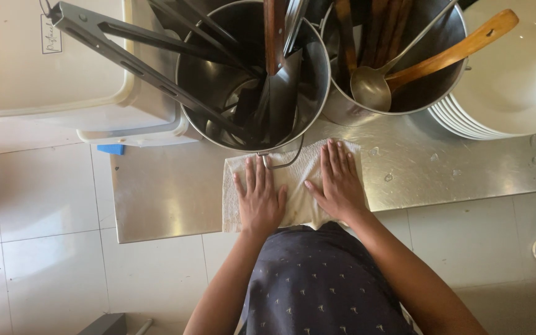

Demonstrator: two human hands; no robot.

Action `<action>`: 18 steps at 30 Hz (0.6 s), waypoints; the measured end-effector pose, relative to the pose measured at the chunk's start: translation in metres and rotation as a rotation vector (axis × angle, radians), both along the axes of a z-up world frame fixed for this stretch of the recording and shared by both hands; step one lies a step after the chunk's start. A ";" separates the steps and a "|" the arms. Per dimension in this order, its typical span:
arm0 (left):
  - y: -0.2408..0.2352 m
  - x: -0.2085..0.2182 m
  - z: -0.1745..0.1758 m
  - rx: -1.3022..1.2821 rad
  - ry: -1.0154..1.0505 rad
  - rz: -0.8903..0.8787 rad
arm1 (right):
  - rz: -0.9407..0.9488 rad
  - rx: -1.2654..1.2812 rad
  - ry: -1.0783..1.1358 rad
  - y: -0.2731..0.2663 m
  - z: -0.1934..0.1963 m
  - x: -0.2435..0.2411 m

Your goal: Wiping down and sanitizing a stainless steel countertop and equipment handles in a professional kitchen environment.

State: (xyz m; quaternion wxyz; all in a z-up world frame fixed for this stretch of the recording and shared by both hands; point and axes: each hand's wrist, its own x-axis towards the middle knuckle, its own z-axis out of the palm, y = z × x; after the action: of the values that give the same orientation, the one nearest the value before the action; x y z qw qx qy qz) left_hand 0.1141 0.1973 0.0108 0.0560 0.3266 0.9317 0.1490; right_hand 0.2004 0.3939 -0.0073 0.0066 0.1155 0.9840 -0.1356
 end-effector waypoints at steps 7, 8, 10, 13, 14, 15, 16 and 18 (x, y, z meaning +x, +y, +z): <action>-0.001 0.005 -0.002 -0.028 0.006 -0.015 | -0.006 -0.040 -0.026 0.002 -0.003 0.013; -0.002 0.007 -0.003 -0.031 0.004 -0.014 | 0.002 -0.014 -0.030 0.001 -0.005 0.016; -0.002 0.009 -0.003 -0.033 0.004 -0.011 | 0.014 0.012 -0.032 0.000 -0.006 0.021; -0.004 0.012 -0.003 -0.035 -0.007 0.000 | 0.021 0.027 -0.065 -0.002 -0.003 0.029; -0.004 0.013 -0.002 -0.038 -0.010 -0.003 | 0.027 0.013 -0.056 -0.003 -0.001 0.031; -0.006 0.016 -0.002 -0.043 -0.017 -0.006 | 0.034 -0.003 -0.051 -0.005 0.002 0.035; -0.007 0.019 -0.001 -0.047 -0.021 0.001 | 0.041 -0.006 -0.055 -0.006 0.001 0.038; -0.009 0.023 -0.001 -0.045 -0.022 -0.004 | 0.052 0.003 -0.045 -0.007 0.000 0.041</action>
State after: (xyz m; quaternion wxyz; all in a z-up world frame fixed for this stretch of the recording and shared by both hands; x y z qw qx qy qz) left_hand 0.1370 0.1887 0.0099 0.0739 0.3255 0.9335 0.1312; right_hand 0.2413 0.3870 -0.0073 0.0320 0.0931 0.9865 -0.1313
